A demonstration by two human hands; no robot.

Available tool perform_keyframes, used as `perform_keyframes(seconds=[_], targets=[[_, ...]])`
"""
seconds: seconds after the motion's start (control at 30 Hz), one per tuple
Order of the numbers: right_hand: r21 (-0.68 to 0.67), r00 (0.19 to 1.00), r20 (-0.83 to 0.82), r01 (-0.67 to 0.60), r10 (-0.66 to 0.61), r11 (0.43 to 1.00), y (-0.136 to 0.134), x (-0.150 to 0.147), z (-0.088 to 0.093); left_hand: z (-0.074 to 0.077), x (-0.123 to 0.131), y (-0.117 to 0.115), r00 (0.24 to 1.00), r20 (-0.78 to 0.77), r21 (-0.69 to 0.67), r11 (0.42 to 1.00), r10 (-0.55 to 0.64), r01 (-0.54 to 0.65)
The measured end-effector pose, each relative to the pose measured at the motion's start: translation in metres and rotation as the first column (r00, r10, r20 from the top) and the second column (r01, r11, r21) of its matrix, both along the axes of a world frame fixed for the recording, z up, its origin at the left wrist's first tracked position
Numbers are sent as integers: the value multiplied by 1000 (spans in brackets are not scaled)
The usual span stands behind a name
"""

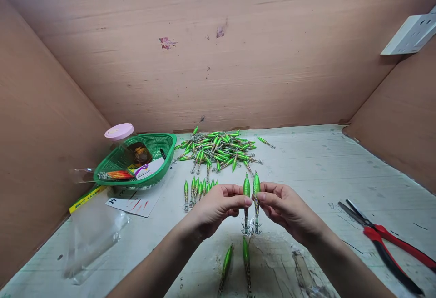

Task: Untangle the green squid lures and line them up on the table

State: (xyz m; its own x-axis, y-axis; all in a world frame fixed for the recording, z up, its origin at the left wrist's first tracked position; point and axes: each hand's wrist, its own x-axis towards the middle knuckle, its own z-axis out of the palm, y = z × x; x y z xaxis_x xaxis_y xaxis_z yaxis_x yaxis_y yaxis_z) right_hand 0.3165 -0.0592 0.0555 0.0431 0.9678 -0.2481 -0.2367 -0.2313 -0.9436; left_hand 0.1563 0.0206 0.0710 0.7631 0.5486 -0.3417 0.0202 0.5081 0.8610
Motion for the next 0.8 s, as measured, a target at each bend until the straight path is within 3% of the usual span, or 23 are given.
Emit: perform_keyframes(seconds=[0.33, 0.43, 0.57, 0.67, 0.8], targets=[[-32, 997, 76, -22, 24, 999, 6, -1, -9, -5, -9, 2, 998, -54, 35, 999, 25, -23], [-141, 964, 266, 59, -20, 988, 28, -6, -22, -4, -17, 2, 996, -79, 59, 997, 50, -45], [-281, 893, 448, 102, 36, 954, 68, -21, -46, -4, -24, 0, 993, -83, 70, 995, 79, -74], [-290, 901, 429, 72, 62, 954, 88, -33, -55, -5, -33, 1, 992, -91, 104, 992, 82, -73], [-225, 946, 308, -26, 96, 974, 86, -33, -49, -7, -58, 5, 981, -142, 228, 968, 136, -101]])
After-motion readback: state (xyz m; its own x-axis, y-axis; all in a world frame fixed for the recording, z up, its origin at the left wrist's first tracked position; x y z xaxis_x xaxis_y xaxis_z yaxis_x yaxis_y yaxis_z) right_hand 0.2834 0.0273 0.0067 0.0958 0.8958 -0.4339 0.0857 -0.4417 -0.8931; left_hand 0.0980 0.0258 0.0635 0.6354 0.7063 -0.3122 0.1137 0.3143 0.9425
